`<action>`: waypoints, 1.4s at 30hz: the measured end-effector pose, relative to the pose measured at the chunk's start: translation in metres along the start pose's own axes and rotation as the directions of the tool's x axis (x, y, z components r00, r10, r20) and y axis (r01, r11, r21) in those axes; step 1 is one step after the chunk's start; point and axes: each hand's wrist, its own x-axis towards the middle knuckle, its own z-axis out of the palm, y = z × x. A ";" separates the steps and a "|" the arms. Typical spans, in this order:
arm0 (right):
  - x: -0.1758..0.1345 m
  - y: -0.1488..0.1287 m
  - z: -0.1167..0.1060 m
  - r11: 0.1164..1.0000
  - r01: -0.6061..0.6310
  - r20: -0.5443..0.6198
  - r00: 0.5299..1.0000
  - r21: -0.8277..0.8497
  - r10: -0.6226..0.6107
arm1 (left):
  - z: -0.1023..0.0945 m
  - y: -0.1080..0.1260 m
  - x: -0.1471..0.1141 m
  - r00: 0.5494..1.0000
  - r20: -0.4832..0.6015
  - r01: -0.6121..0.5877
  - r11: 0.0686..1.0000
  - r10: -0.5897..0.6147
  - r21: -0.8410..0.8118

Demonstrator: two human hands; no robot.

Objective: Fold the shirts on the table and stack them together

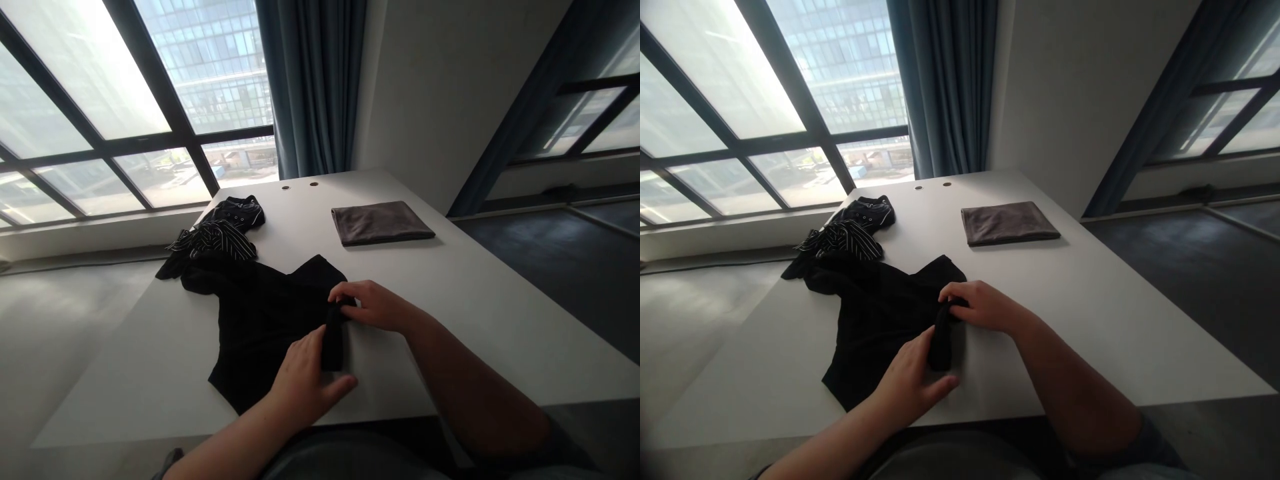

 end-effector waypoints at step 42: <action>0.000 -0.136 -0.102 0.977 0.211 -0.061 0.976 0.026 -0.210 | -0.221 0.070 -0.009 0.954 -0.237 -0.147 0.977 0.181 0.154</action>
